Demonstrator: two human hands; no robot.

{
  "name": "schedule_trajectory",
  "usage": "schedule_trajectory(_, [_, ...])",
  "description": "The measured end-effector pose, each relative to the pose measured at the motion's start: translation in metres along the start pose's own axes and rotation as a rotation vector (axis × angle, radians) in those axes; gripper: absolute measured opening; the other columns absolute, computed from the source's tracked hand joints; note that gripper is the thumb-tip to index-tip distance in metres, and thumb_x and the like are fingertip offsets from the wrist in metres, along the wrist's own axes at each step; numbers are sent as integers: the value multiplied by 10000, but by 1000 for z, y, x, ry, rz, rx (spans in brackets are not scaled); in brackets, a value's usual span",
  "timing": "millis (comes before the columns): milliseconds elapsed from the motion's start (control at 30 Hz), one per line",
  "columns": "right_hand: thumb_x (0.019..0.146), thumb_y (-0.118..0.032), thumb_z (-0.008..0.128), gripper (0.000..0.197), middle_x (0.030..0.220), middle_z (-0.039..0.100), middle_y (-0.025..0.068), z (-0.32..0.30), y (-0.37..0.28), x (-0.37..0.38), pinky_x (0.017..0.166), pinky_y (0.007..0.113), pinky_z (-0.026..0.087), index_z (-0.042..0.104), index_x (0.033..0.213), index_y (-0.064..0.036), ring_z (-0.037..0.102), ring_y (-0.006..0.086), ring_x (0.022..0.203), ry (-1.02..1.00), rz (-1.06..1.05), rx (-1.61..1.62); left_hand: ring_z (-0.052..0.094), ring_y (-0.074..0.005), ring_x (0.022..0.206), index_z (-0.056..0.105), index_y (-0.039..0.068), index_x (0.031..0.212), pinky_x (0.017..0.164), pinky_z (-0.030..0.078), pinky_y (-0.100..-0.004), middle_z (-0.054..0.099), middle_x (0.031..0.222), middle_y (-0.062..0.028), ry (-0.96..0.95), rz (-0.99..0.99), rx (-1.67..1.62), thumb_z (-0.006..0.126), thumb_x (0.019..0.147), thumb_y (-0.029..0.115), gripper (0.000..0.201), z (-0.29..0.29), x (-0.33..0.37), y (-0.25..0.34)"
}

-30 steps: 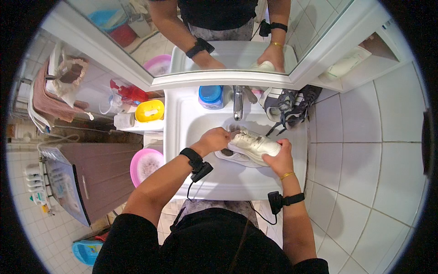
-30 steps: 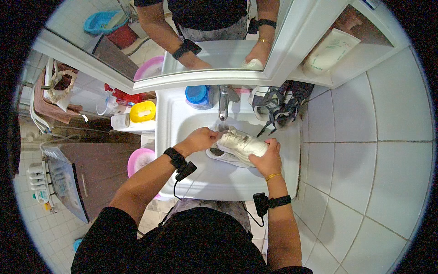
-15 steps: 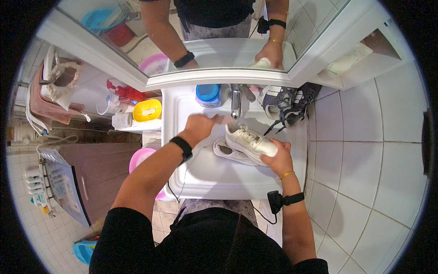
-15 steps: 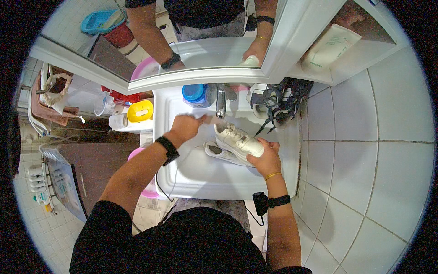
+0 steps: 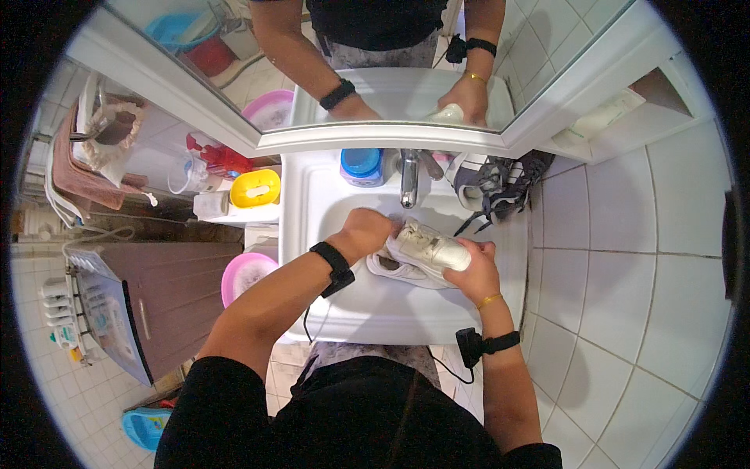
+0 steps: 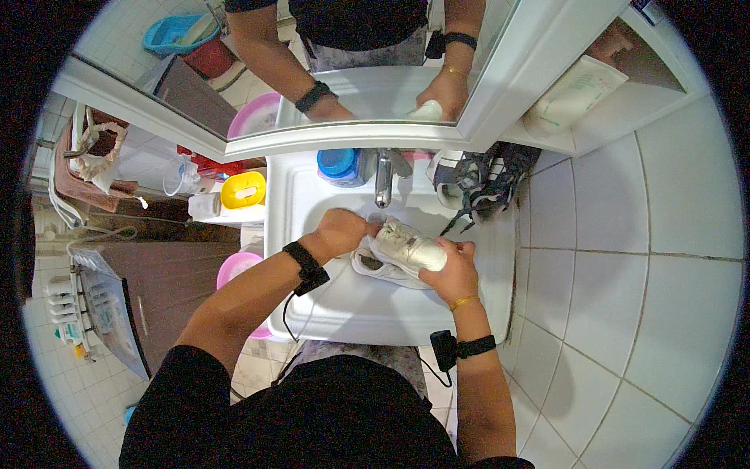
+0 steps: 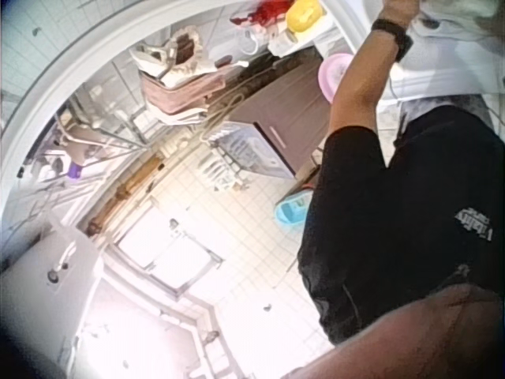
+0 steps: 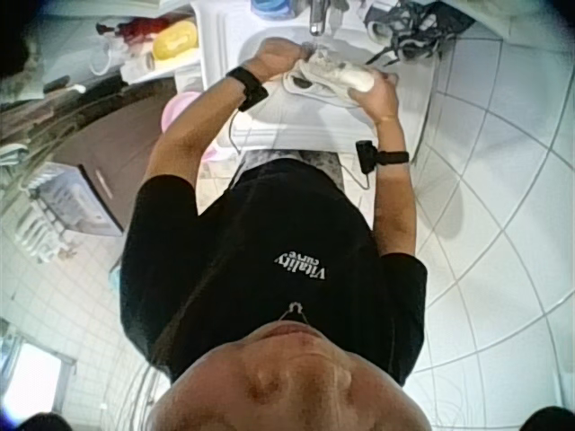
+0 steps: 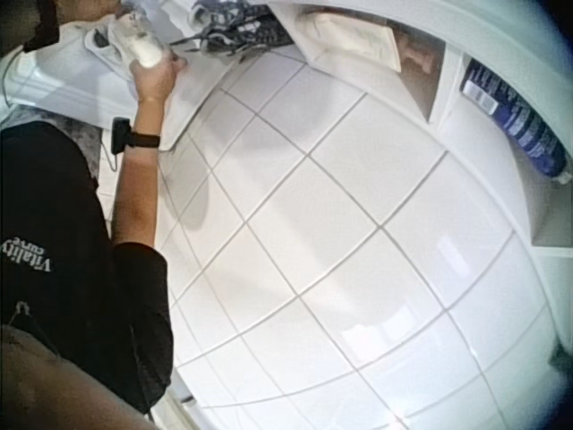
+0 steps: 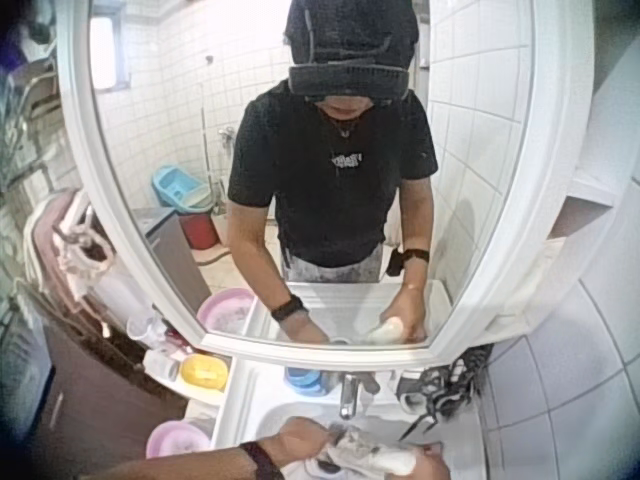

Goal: The person washes a pair of sneakers by scrubbing them in a basin of soapy water with a brush and then rinsing them under a faucet in a sink.

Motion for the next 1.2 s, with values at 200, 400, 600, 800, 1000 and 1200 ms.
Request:
schedule_trajectory(200, [623, -287, 801, 701, 1205, 472, 172, 0, 7, 0, 953, 395, 499, 606, 1273, -112, 575, 350, 1082, -35, 10, -11, 640, -249, 703, 660, 225, 1189, 589, 510, -372, 640, 748, -35, 400, 379, 299, 549, 887, 191, 323, -8, 12, -13])
schedule_trajectory(400, [626, -283, 795, 706, 1217, 471, 165, -2, -3, 0, 929, 409, 515, 592, 1284, -129, 594, 351, 1063, 12, 54, -24, 686, -305, 810, 682, 135, 1136, 700, 541, -456, 688, 850, -135, -79, -246, -182, 484, 966, 275, 296, 29, -18, -8])
schedule_trajectory(600, [616, -283, 791, 708, 1209, 489, 166, 1, 2, 2, 921, 410, 520, 594, 1278, -125, 596, 359, 1057, 29, 21, -48, 677, -335, 816, 698, 171, 1124, 751, 534, -472, 690, 864, -167, -244, -258, -618, 495, 965, 314, 295, 23, -17, -8])
schedule_trajectory(800, [603, -279, 789, 702, 1219, 481, 163, 1, -2, 4, 918, 411, 522, 611, 1264, -124, 595, 352, 1055, 38, -19, -69, 684, -268, 783, 670, 207, 1192, 652, 531, -422, 677, 789, -72, -80, -186, 24, 577, 910, 248, 300, 9, -18, -9])
schedule_trajectory(1000, [604, -298, 797, 699, 1218, 477, 158, 2, -13, -1, 910, 417, 523, 614, 1255, -117, 597, 346, 1053, -32, 6, -52, 647, -244, 686, 695, 203, 1068, 573, 501, -403, 625, 729, -48, 388, 317, 365, 573, 865, 186, 238, -16, 10, -21])
schedule_trajectory(1200, [625, -345, 802, 723, 1224, 476, 167, 7, -2, 4, 916, 421, 520, 592, 1279, -116, 595, 351, 1061, 34, 91, -66, 692, -329, 835, 716, 158, 1035, 722, 549, -457, 716, 888, -135, -30, -261, -206, 476, 940, 241, 271, 33, -9, -7])
Point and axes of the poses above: each hand's wrist, its own x-axis towards the middle knuckle, its own z-axis out of the palm, y = z × x, the point moved 2 cm from there along x, towards the middle knuckle
